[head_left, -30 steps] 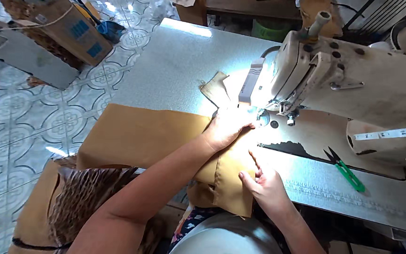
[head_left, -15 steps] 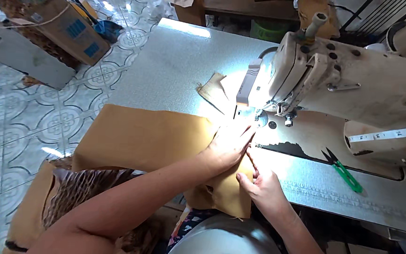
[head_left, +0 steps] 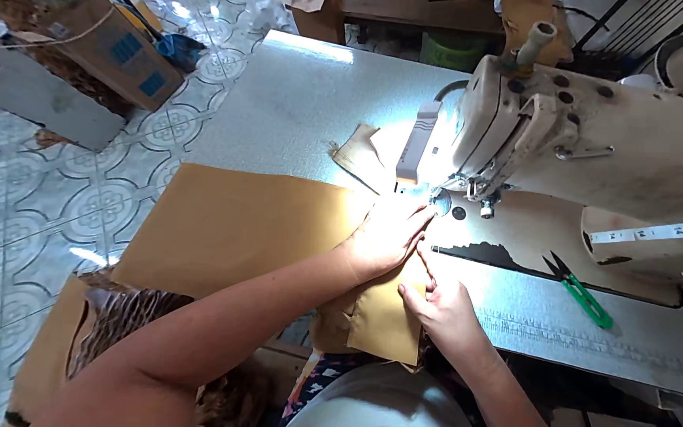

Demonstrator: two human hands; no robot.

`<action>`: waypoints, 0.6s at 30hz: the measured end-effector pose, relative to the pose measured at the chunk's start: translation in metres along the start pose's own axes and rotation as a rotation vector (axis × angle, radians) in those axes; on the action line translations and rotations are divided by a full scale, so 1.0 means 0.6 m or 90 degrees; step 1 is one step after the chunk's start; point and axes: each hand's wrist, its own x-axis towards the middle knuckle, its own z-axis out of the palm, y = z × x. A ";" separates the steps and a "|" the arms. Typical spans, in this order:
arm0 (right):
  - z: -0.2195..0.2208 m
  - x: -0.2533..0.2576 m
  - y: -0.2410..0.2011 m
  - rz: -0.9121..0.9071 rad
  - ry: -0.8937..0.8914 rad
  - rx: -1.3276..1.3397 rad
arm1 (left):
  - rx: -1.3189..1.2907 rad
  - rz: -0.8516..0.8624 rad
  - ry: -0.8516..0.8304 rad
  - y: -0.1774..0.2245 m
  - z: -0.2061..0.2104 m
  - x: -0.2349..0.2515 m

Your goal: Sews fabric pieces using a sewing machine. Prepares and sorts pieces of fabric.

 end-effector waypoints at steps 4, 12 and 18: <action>-0.003 0.007 -0.002 0.017 0.001 -0.004 | -0.004 0.001 -0.012 -0.006 0.004 0.008; -0.004 0.009 -0.006 0.017 0.003 -0.014 | -0.004 -0.001 -0.010 -0.008 0.005 0.008; -0.004 0.012 -0.006 0.020 0.009 -0.022 | -0.005 -0.003 -0.002 -0.007 0.003 0.008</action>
